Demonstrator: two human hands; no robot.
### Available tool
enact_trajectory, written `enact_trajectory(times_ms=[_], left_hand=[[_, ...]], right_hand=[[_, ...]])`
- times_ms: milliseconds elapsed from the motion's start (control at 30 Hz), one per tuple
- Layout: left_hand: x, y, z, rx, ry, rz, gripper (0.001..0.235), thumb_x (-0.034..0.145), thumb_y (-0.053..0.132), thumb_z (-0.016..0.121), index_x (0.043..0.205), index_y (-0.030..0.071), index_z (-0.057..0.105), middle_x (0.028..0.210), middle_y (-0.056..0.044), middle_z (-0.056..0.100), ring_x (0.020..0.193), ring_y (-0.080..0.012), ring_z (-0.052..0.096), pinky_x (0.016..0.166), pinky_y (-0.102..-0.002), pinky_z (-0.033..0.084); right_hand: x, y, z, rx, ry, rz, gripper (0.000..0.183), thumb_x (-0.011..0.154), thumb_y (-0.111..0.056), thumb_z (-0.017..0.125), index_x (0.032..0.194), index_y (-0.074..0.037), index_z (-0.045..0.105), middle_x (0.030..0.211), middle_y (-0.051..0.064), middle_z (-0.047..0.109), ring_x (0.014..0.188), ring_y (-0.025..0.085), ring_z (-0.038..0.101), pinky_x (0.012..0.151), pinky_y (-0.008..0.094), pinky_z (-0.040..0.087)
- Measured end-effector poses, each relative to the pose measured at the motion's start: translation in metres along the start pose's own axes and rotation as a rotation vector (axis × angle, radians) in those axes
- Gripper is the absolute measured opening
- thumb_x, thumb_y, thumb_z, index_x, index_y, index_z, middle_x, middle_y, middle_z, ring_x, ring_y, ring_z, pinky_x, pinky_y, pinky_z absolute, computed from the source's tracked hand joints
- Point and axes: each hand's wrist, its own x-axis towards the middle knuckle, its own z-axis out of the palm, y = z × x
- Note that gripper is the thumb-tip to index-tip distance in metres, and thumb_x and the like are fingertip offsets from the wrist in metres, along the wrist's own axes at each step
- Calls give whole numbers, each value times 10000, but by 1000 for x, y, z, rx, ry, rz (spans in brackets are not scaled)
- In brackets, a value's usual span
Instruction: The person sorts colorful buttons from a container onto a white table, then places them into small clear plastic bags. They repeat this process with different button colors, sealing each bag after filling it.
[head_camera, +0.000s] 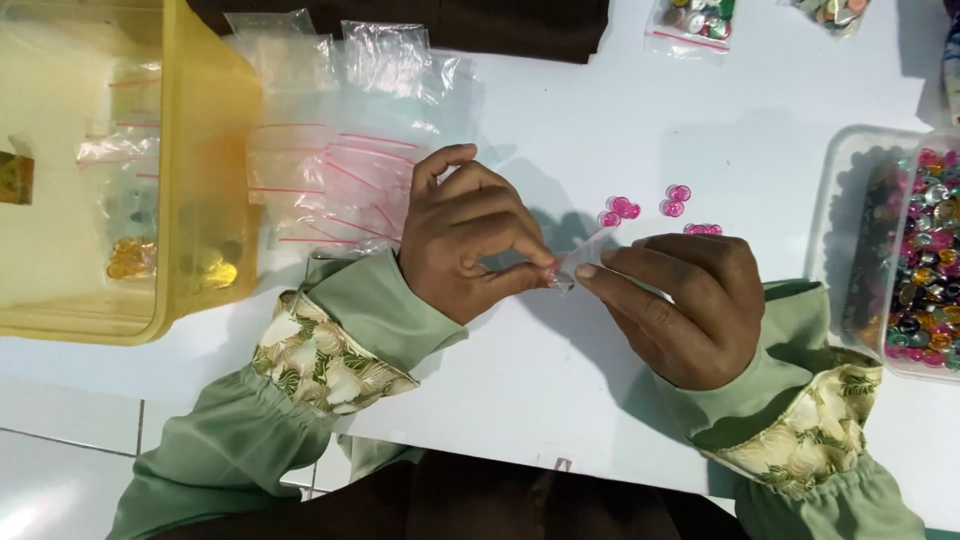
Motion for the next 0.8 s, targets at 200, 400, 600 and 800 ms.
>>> enact_trajectory(times_ms=[200, 400, 600, 800], left_hand=[[0, 0, 3, 4, 3, 59, 145, 829, 335, 882, 826, 263, 755, 737, 103, 657, 836, -157, 612, 1172, -467, 227], [3, 0, -1, 33, -15, 96, 163, 812, 354, 896, 837, 256, 768, 723, 116, 660, 813, -144, 603, 1165, -464, 230], [2, 0, 0, 46, -21, 163, 102, 863, 336, 851, 844, 261, 784, 727, 91, 653, 779, -154, 586, 1161, -499, 230], [4, -2, -2, 110, 2, 209, 87, 860, 364, 839, 831, 295, 794, 718, 120, 643, 786, -132, 585, 1154, -507, 246]], right_hand=[[10, -2, -6, -13, -20, -91, 39, 934, -49, 796, 913, -78, 811, 999, 115, 784, 849, 292, 636, 695, 373, 536], [14, -5, -1, -14, -26, 7, 71, 974, -42, 751, 1041, -49, 775, 947, 117, 745, 796, 308, 614, 704, 399, 509], [1, -6, -1, 7, -53, 49, 96, 935, -107, 806, 1025, -79, 785, 988, 98, 766, 769, 290, 606, 684, 392, 493], [1, -9, -4, -24, -87, 62, 76, 946, -121, 793, 992, -61, 785, 987, 111, 747, 768, 300, 606, 705, 423, 511]])
